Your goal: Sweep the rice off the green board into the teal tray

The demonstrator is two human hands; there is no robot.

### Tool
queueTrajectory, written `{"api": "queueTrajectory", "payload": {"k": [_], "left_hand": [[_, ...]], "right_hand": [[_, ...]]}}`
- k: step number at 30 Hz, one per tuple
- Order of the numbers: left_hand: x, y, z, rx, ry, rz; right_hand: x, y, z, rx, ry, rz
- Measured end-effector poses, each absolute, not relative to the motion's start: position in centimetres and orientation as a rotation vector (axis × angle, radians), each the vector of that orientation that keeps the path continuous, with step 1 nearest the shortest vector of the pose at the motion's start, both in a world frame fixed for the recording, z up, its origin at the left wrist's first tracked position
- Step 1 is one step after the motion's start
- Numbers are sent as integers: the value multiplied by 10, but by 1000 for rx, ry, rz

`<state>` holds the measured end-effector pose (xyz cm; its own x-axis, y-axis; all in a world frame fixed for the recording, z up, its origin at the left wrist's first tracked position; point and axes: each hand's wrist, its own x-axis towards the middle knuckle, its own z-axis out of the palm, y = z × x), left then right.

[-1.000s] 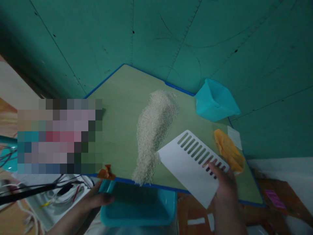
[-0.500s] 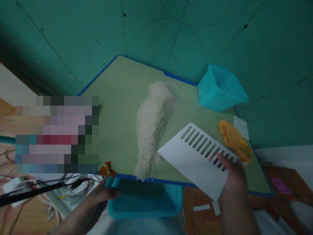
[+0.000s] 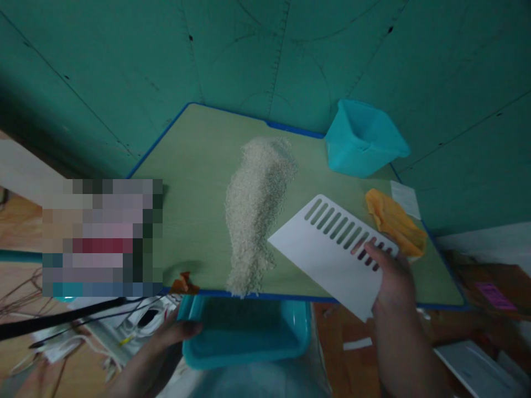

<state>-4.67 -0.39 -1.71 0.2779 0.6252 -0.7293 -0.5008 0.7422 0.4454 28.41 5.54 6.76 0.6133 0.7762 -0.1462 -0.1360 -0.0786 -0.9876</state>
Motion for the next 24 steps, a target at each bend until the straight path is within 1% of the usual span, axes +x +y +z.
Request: {"api": "queueTrajectory", "payload": {"k": [3,5,12,20,24], "left_hand": [[-39,-9,3,174,1072,773],[-40,-10,9,178,1084,774],[-47,-9,11,204,1161,847],[-34,-5,16,150,1097,772],[-35,-4,17,131,1145,786]], "right_hand": [[284,55,67,-1489,-517,803],[279,54,71,-1472,-507,789],[266,48,82,-1408,-521,839],[273,49,79,-1466,-537,861],[274,51,82,-1491,-546,877]]}}
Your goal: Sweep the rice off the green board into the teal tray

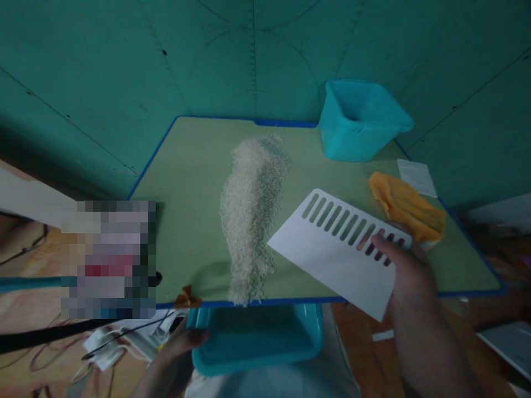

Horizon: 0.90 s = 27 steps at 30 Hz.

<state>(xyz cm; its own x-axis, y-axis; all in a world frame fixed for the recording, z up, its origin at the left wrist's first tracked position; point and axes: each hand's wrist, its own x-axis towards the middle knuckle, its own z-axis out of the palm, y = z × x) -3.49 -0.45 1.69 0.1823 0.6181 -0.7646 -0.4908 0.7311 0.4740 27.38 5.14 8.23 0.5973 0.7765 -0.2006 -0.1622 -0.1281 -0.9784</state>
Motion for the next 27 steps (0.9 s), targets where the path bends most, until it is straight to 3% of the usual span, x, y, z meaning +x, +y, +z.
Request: {"api": "queueTrajectory", "payload": {"k": [27], "left_hand": [[-22,-7,19,277,1063,797]], "right_hand": [[275,29,73,-1445,-755,1070]]}}
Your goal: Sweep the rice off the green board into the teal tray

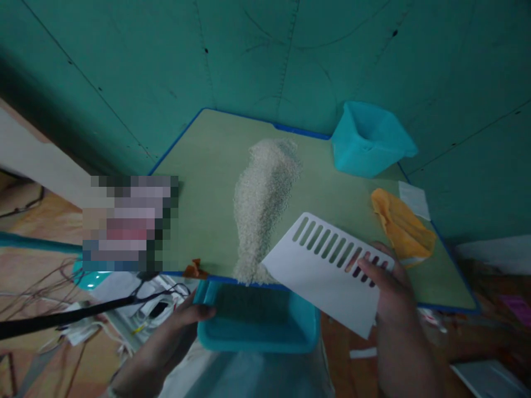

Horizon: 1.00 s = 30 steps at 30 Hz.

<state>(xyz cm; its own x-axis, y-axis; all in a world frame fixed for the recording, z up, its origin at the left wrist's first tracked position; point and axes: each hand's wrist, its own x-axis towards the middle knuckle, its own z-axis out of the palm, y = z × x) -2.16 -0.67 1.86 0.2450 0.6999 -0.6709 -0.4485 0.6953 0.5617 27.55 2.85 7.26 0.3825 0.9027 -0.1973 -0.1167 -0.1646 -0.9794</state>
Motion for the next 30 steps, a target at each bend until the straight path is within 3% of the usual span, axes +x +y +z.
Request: {"api": "queueTrajectory", "payload": {"k": [25,30], "left_hand": [[-17,-1,12,308,1072,798],[-12,0,24,350,1073,809]], "right_hand": [[276,24,74,-1456,-842,1104],[280,33,68,-1421,-610,915]]}}
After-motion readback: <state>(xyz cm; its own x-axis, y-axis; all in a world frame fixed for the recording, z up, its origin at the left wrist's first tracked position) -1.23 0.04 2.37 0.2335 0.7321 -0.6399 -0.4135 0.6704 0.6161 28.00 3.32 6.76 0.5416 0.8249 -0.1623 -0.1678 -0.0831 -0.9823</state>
